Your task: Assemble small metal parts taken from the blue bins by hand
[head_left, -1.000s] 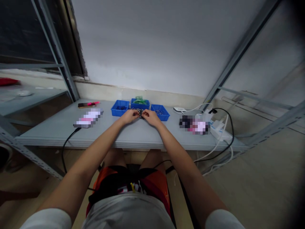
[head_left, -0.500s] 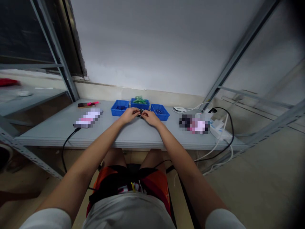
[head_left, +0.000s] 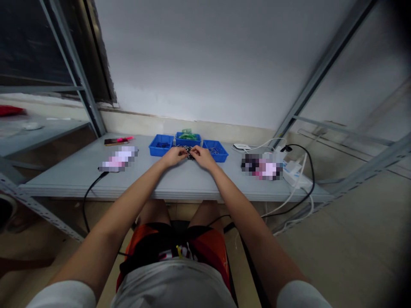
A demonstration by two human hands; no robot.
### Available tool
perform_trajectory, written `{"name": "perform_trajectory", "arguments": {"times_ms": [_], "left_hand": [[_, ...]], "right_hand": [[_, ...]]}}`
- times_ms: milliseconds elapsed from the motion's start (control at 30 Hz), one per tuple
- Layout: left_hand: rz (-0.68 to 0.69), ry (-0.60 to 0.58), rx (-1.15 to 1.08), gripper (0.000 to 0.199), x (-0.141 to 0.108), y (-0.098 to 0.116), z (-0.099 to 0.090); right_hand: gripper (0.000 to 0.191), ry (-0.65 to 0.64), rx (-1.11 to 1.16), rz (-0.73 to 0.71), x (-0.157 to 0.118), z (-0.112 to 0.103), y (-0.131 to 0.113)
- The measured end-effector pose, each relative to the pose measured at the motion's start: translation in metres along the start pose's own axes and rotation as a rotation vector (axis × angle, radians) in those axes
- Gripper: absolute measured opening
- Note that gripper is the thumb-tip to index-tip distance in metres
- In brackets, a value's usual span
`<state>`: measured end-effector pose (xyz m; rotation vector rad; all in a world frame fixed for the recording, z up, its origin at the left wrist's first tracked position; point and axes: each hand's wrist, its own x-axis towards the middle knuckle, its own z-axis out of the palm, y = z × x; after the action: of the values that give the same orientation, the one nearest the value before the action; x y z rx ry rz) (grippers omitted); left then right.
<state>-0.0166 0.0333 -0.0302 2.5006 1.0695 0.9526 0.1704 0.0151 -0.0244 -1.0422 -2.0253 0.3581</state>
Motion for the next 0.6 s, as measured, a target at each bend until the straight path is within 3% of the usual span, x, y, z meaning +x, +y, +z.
{"name": "perform_trajectory", "arguments": {"times_ms": [600], "left_hand": [[-0.014, 0.018, 0.0, 0.027, 0.0003, 0.0002, -0.0014]], "right_hand": [[0.014, -0.017, -0.027, 0.013, -0.0001, 0.0001, 0.0035]]}}
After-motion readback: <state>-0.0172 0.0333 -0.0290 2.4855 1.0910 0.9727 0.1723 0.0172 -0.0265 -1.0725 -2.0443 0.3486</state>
